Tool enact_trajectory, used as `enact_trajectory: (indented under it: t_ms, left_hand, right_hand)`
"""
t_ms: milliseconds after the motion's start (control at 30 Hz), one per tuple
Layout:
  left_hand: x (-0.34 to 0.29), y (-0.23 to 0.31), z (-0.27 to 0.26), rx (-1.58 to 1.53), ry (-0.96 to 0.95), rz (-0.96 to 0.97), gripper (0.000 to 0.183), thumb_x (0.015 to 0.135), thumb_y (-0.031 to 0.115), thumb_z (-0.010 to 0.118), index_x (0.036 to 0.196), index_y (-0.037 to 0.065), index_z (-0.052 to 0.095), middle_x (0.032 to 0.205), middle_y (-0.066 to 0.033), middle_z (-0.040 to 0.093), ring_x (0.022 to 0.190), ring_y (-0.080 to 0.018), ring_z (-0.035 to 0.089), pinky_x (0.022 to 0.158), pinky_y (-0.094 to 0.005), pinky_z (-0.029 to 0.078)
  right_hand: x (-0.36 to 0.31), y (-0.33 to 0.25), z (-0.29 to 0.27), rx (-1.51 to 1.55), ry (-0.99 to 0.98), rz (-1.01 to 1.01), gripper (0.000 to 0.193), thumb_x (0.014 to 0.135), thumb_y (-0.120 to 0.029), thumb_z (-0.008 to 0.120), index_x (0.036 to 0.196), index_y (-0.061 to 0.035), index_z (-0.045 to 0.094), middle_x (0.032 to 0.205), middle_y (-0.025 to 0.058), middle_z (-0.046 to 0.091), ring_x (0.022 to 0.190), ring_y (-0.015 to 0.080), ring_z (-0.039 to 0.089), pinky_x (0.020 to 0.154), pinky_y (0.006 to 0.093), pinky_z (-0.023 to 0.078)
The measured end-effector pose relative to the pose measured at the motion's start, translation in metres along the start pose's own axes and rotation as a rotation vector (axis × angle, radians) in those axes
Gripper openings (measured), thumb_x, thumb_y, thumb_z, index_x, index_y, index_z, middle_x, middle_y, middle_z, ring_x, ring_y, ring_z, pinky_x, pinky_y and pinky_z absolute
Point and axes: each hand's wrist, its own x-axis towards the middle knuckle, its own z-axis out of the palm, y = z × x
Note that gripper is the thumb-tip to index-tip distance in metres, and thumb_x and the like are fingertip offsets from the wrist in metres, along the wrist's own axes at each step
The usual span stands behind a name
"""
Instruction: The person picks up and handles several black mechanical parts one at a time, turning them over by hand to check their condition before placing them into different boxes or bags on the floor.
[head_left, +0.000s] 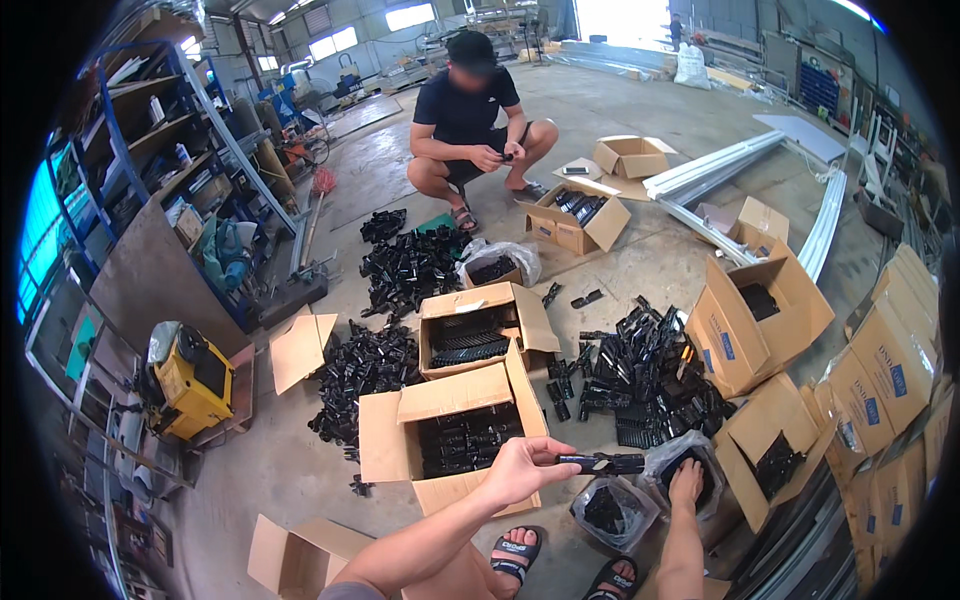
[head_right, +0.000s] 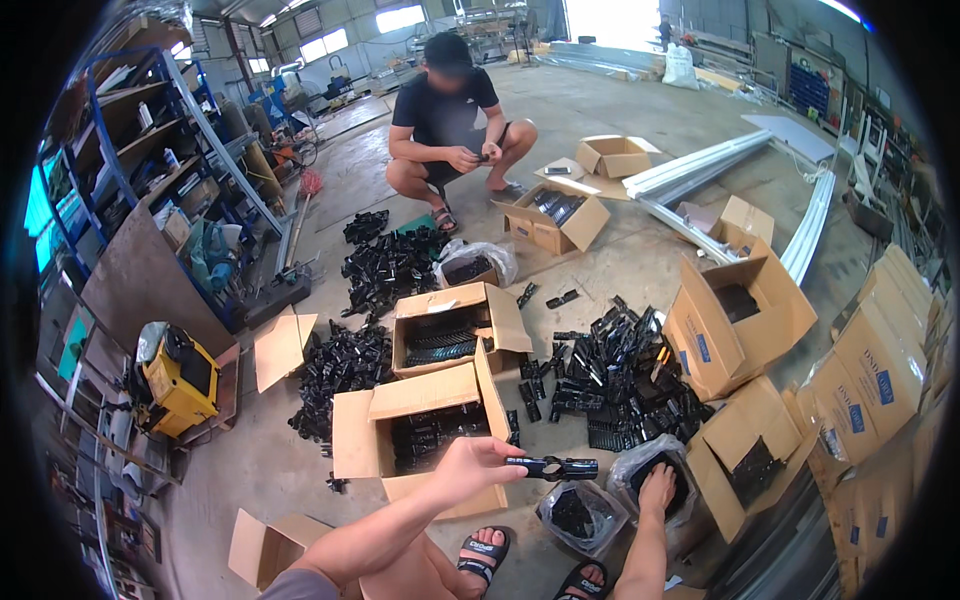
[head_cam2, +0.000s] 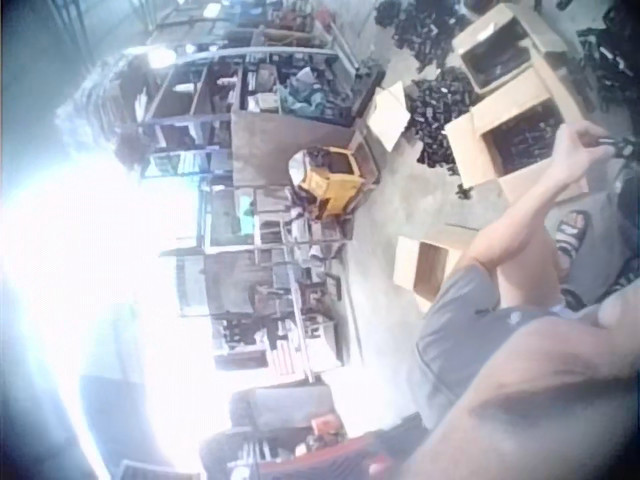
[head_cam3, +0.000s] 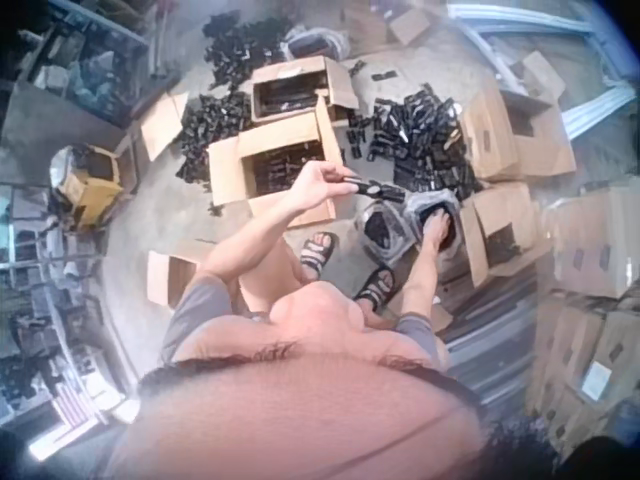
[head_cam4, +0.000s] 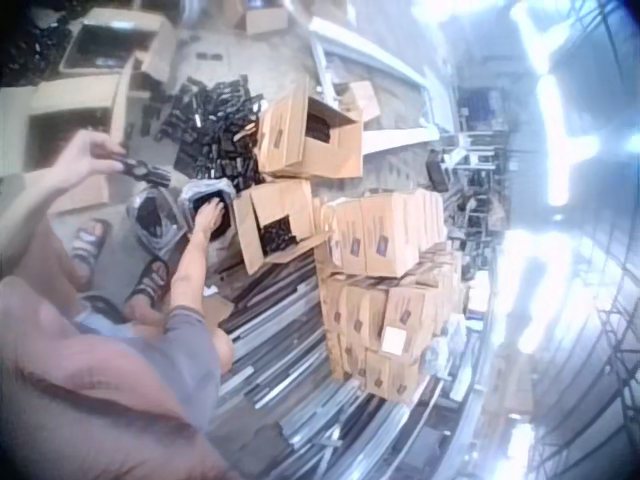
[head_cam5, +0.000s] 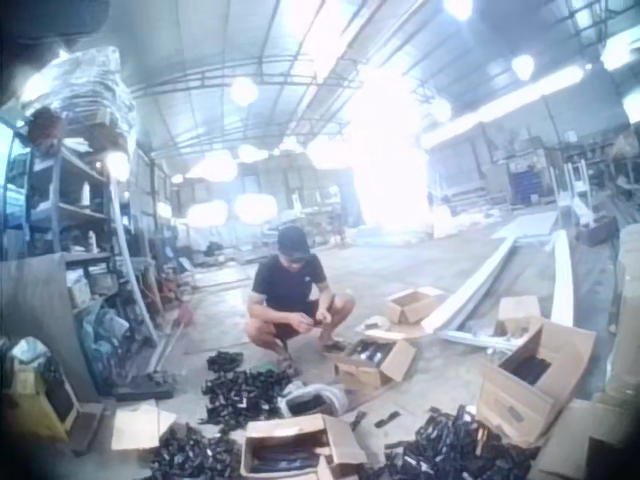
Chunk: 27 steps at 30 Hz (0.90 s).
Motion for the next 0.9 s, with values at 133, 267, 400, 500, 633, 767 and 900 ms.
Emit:
enact_trajectory:
  t_ms: [133, 267, 400, 500, 633, 767, 900]
  left_hand:
    - [-0.002, -0.007, 0.001, 0.000, -0.013, 0.014, 0.031, 0.085, 0.011, 0.079, 0.111, -0.003, 0.070, 0.100, -0.0088, 0.075, 0.089, -0.0092, 0.067, 0.081, -0.0245, 0.053]
    - [0.003, 0.004, 0.009, 0.111, -0.019, 0.053, 0.034, 0.085, 0.014, 0.079, 0.112, -0.002, 0.071, 0.099, -0.0089, 0.075, 0.090, -0.0103, 0.068, 0.082, -0.0255, 0.054]
    - [-0.009, 0.007, 0.001, 0.180, 0.057, 0.148, 0.034, 0.082, 0.018, 0.080, 0.108, -0.003, 0.072, 0.093, -0.0085, 0.076, 0.085, -0.0088, 0.070, 0.079, -0.0248, 0.056]
    - [-0.017, 0.013, 0.001, 0.236, 0.096, 0.207, 0.035, 0.082, 0.020, 0.081, 0.109, -0.001, 0.073, 0.091, -0.0089, 0.076, 0.081, -0.0081, 0.070, 0.075, -0.0253, 0.056]
    - [-0.030, 0.026, 0.006, 0.367, 0.158, 0.289, 0.035, 0.082, 0.021, 0.082, 0.110, 0.003, 0.074, 0.086, -0.0091, 0.076, 0.075, -0.0062, 0.067, 0.070, -0.0250, 0.055]
    - [-0.039, 0.039, 0.013, 0.366, 0.197, 0.444, 0.032, 0.081, 0.020, 0.082, 0.109, 0.005, 0.074, 0.097, -0.0106, 0.076, 0.084, -0.0164, 0.074, 0.076, -0.0289, 0.058]
    - [-0.042, 0.030, 0.006, 0.304, 0.258, 0.638, 0.030, 0.079, 0.013, 0.083, 0.107, 0.004, 0.074, 0.104, -0.0124, 0.075, 0.089, -0.0176, 0.074, 0.078, -0.0297, 0.059]
  right_hand:
    - [0.002, 0.001, -0.004, -0.051, -0.121, -0.016, 0.019, 0.089, -0.014, 0.067, 0.104, -0.0085, 0.058, 0.111, 0.0133, 0.056, 0.112, 0.0345, 0.056, 0.091, 0.0478, 0.049]
    - [0.017, 0.014, -0.003, 0.026, 0.043, 0.081, 0.018, 0.094, -0.013, 0.062, 0.108, -0.0050, 0.054, 0.110, 0.0176, 0.061, 0.109, 0.0373, 0.059, 0.091, 0.0492, 0.049]
    - [0.005, -0.013, -0.005, 0.369, 0.167, 0.200, 0.017, 0.096, -0.013, 0.057, 0.107, 0.0000, 0.056, 0.105, 0.0220, 0.067, 0.098, 0.0403, 0.065, 0.084, 0.0501, 0.050]
    - [-0.012, -0.045, -0.030, 0.655, 0.292, 0.206, 0.017, 0.095, -0.010, 0.057, 0.106, 0.0024, 0.061, 0.107, 0.0235, 0.068, 0.097, 0.0418, 0.065, 0.084, 0.0474, 0.049]
    - [-0.010, -0.071, -0.081, 1.234, 0.018, 0.354, 0.016, 0.100, -0.012, 0.056, 0.110, -0.0027, 0.064, 0.085, 0.0043, 0.061, 0.078, 0.0111, 0.059, 0.067, 0.0258, 0.049]
    - [-0.023, -0.129, -0.204, 1.535, -0.089, 0.172, 0.021, 0.102, -0.012, 0.055, 0.118, -0.0017, 0.063, 0.096, 0.0035, 0.062, 0.079, 0.0096, 0.059, 0.070, 0.0236, 0.050]
    - [-0.061, -0.197, -0.307, 1.264, -0.044, -0.236, 0.022, 0.102, -0.007, 0.051, 0.120, 0.0010, 0.061, 0.110, 0.0084, 0.066, 0.090, 0.0116, 0.063, 0.078, 0.0246, 0.050]
